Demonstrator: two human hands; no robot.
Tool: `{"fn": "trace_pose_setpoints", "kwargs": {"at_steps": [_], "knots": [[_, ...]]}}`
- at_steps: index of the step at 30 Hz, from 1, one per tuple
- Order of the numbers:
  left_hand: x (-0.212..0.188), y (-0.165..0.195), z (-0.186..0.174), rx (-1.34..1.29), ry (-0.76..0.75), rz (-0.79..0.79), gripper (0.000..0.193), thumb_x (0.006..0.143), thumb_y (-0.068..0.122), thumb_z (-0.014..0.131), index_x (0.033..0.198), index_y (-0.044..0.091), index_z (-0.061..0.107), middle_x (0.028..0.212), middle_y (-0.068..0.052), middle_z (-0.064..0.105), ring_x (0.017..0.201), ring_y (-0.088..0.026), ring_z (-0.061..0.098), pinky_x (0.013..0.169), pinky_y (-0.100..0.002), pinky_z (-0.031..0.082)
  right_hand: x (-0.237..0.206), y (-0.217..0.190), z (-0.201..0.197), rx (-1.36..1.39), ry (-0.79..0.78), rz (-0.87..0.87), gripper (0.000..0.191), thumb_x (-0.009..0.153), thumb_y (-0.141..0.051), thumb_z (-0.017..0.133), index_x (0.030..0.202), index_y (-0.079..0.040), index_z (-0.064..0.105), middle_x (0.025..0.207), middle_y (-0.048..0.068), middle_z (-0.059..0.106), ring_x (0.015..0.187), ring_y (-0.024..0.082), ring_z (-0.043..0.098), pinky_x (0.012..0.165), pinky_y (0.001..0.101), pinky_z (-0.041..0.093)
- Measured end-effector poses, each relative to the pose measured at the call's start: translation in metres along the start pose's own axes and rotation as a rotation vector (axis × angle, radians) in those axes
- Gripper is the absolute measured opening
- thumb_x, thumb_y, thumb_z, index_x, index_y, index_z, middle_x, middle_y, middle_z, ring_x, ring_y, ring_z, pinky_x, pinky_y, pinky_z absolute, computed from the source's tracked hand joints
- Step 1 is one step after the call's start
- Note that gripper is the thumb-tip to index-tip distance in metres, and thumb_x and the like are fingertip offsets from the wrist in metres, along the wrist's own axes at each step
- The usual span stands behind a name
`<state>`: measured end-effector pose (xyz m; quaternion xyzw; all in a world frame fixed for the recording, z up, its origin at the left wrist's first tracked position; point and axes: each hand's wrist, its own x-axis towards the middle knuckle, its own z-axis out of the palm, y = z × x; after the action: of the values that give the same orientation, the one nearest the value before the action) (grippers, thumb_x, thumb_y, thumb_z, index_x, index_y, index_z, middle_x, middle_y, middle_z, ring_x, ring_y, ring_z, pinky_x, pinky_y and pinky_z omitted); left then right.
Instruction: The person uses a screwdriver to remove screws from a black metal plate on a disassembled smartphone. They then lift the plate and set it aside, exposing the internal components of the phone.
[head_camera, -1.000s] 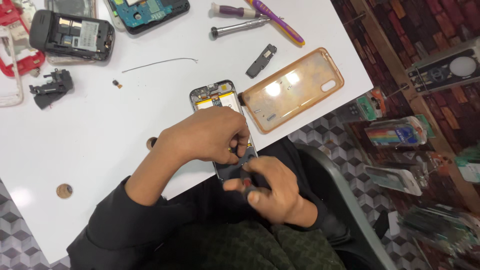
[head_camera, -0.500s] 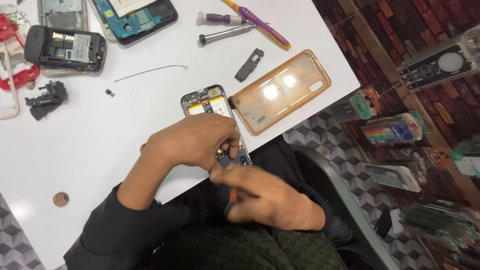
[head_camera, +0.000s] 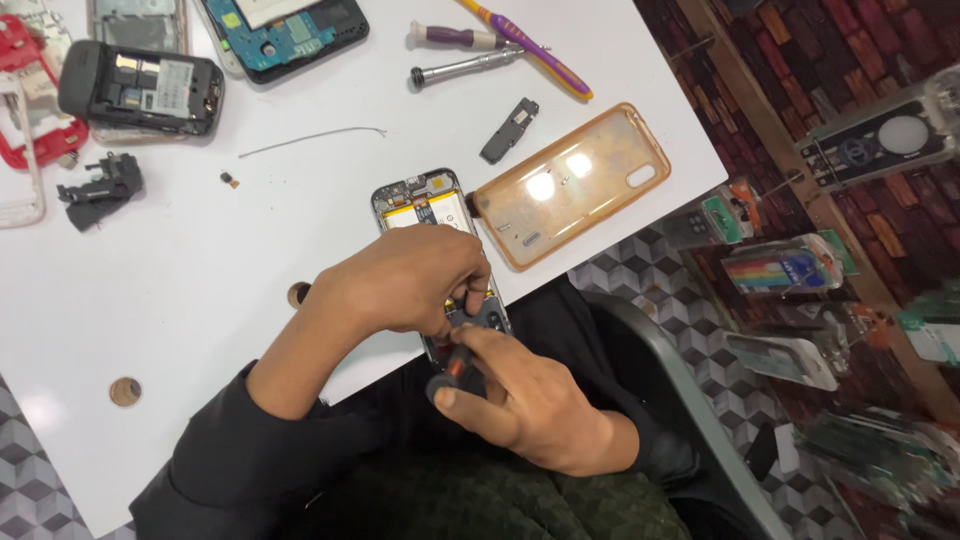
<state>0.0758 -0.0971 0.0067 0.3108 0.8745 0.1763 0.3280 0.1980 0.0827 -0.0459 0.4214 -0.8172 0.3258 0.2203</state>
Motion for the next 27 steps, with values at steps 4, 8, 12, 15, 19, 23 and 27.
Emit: {"fn": "trace_pose_setpoints", "kwargs": {"at_steps": [4,8,12,15,19,23,27], "knots": [[-0.002,-0.001,0.002,-0.016,0.035,0.03,0.038,0.052,0.014,0.092,0.084,0.011,0.072,0.08,-0.003,0.068,0.084,-0.025,0.069,0.071,-0.039,0.054,-0.003,-0.003,0.012,-0.146,0.101,0.091,0.032,0.095,-0.003,0.078,0.114,-0.009,0.054,0.107,0.017,0.069,0.084,0.029,0.073,0.059,0.034,0.057],[-0.005,0.001,0.0,-0.022,0.018,0.027,0.04,0.052,0.014,0.093,0.086,0.011,0.073,0.08,-0.003,0.07,0.083,-0.024,0.07,0.07,-0.039,0.054,-0.011,0.006,0.009,0.292,0.222,0.27,0.033,0.102,0.003,0.071,0.116,-0.004,0.042,0.121,0.019,0.069,0.097,0.024,0.076,0.075,0.0292,0.066],[-0.006,0.002,-0.001,-0.013,-0.003,0.034,0.038,0.054,0.013,0.092,0.088,0.011,0.075,0.079,-0.003,0.071,0.08,-0.023,0.071,0.069,-0.038,0.054,-0.011,0.031,-0.008,-0.328,0.2,0.181,0.047,0.089,-0.004,0.082,0.113,-0.006,0.042,0.104,0.008,0.074,0.079,0.047,0.064,0.071,0.0488,0.06],[-0.006,0.004,-0.001,-0.022,-0.016,0.012,0.035,0.056,0.009,0.091,0.087,0.011,0.075,0.078,-0.001,0.07,0.078,-0.021,0.071,0.067,-0.037,0.055,-0.003,0.053,-0.005,0.098,0.446,0.284,0.057,0.097,0.012,0.069,0.126,-0.004,0.022,0.116,0.011,0.067,0.096,0.035,0.071,0.082,0.0394,0.063],[-0.007,0.006,-0.003,-0.036,-0.029,-0.02,0.032,0.057,0.007,0.09,0.085,0.011,0.076,0.075,0.0,0.069,0.076,-0.019,0.07,0.068,-0.036,0.055,0.001,0.061,0.004,0.227,0.519,0.297,0.071,0.101,0.02,0.066,0.137,-0.008,0.011,0.12,0.019,0.065,0.102,0.03,0.075,0.09,0.036,0.062],[-0.009,0.008,-0.004,-0.041,-0.026,-0.017,0.031,0.057,0.007,0.089,0.085,0.011,0.076,0.074,0.001,0.068,0.075,-0.018,0.069,0.067,-0.035,0.054,0.004,0.062,0.011,-0.004,0.46,0.313,0.076,0.083,0.026,0.07,0.13,-0.01,0.023,0.111,0.045,0.041,0.09,0.039,0.075,0.079,0.0413,0.063],[-0.009,0.007,-0.005,-0.073,-0.064,-0.067,0.03,0.059,0.007,0.088,0.086,0.012,0.076,0.073,0.001,0.068,0.073,-0.019,0.071,0.065,-0.035,0.055,0.004,0.062,0.011,0.083,0.494,0.262,0.076,0.093,0.021,0.067,0.133,-0.015,0.013,0.113,0.03,0.062,0.1,0.036,0.076,0.089,0.0415,0.063]]}}
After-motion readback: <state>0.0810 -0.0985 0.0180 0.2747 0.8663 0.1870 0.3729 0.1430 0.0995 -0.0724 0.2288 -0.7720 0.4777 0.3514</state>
